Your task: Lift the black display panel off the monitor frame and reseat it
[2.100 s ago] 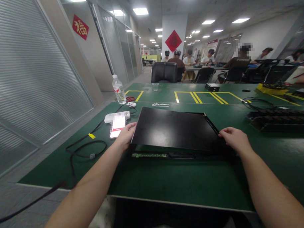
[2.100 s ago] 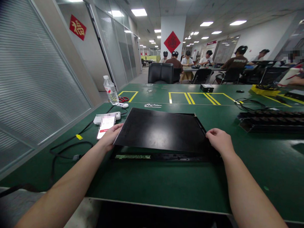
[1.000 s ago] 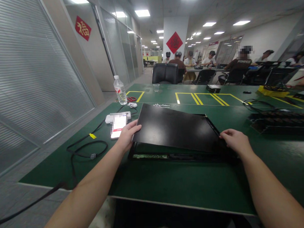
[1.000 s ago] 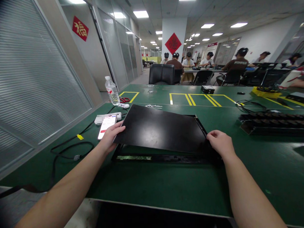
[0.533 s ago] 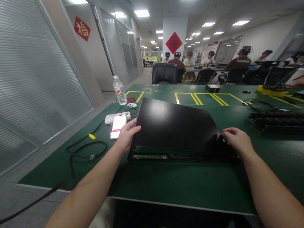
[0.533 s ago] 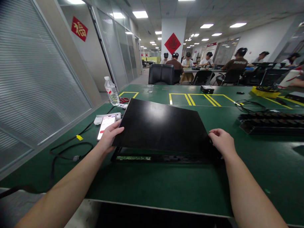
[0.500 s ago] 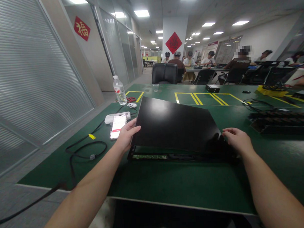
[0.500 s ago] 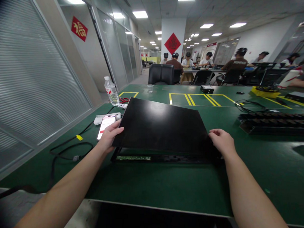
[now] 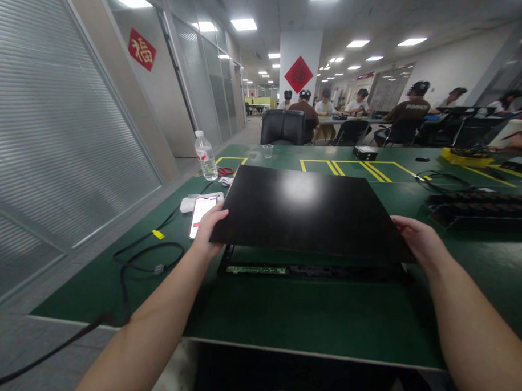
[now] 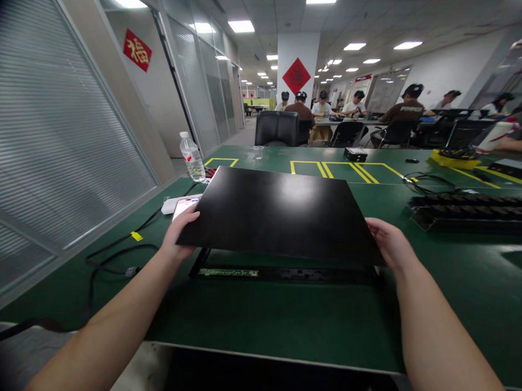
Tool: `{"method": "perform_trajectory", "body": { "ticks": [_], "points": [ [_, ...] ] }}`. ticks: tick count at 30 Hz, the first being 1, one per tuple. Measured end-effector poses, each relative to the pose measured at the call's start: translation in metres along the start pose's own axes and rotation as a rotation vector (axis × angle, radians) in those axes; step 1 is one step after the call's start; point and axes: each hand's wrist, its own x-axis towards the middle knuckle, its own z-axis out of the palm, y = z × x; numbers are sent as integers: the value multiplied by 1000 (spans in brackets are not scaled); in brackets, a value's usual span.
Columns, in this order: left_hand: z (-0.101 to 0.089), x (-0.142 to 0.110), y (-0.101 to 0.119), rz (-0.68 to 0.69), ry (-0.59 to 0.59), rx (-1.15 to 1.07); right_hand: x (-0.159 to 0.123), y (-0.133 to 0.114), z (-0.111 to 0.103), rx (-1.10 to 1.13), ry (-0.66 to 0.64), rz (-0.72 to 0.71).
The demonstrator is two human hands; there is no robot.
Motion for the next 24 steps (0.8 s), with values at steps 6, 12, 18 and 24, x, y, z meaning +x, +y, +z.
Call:
{"method": "perform_trajectory", "body": {
  "ticks": [6,12,18,24],
  "points": [
    [5,0,2,10,45,-43,-24,-14,8,283,-133,-44],
    [9,1,-2,16,92,-17,-19,-10,8,347,-90,55],
    [10,0,-12,-47,18,177,-21,-21,17,569,98,-97],
    [-5,7,-20,-28,40,538,-26,-27,25,712,160,-298]
  ]
}}
